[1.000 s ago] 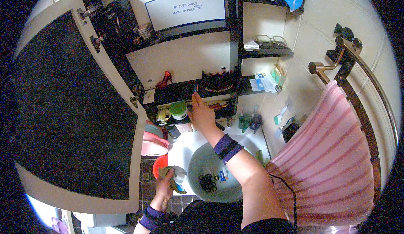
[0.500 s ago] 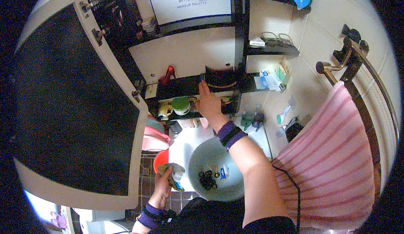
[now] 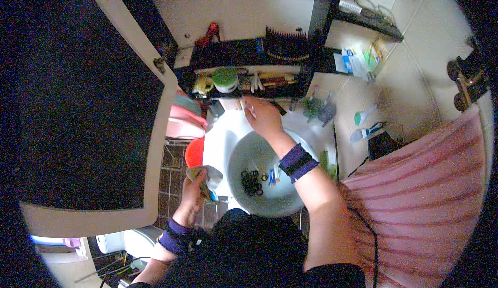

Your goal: The person picks up several hair ties from a basin and wipes them individually using a cloth, then places them back into the basin and wipes down a shelf and the surrounding area.

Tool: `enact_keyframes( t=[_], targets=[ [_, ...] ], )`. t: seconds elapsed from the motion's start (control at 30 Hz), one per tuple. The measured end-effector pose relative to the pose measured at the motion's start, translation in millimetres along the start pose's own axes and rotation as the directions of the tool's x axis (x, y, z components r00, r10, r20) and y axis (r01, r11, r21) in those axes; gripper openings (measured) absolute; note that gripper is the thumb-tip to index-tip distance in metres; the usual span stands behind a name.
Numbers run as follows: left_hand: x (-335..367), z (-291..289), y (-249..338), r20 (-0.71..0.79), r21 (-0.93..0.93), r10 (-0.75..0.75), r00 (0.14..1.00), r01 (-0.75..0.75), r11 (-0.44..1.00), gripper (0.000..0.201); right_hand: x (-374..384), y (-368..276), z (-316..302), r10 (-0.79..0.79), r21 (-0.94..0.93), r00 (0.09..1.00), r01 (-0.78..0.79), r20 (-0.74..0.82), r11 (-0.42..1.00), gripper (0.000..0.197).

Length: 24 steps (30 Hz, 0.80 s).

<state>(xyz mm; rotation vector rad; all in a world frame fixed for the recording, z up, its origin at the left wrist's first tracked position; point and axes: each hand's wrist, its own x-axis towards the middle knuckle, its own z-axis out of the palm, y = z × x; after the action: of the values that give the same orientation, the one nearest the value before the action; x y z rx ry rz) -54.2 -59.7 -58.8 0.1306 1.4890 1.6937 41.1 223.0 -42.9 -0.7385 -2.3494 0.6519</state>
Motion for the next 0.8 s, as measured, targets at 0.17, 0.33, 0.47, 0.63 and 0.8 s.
enact_keyframes(
  t=[0.17,0.33,0.47,0.63,0.8],
  targets=[
    [1,-3,-1,-0.070,0.003,-0.091,0.993,0.091,0.996,0.021,-101,79,93,0.307,-0.087,0.856,-0.299,0.415,0.950,0.024],
    [7,-16,-16,-0.131,0.036,-0.168,0.977,0.174,0.984,0.019,-199,143,159,0.601,-0.232,0.686,-0.559,0.410,0.796,0.017],
    [6,-17,-18,-0.154,0.064,-0.202,0.967,0.214,0.975,0.017,-258,182,208,0.666,-0.172,0.674,-0.650,0.318,0.740,0.020],
    [13,-26,-33,-0.142,0.035,-0.253,0.957,0.260,0.965,0.020,-253,144,194,0.642,-0.385,0.744,-0.547,0.182,0.743,0.039],
    [12,-18,-32,-0.097,0.071,-0.212,0.972,0.219,0.973,0.024,-257,128,196,0.709,-0.390,0.692,-0.620,0.139,0.681,0.054]
  ],
)
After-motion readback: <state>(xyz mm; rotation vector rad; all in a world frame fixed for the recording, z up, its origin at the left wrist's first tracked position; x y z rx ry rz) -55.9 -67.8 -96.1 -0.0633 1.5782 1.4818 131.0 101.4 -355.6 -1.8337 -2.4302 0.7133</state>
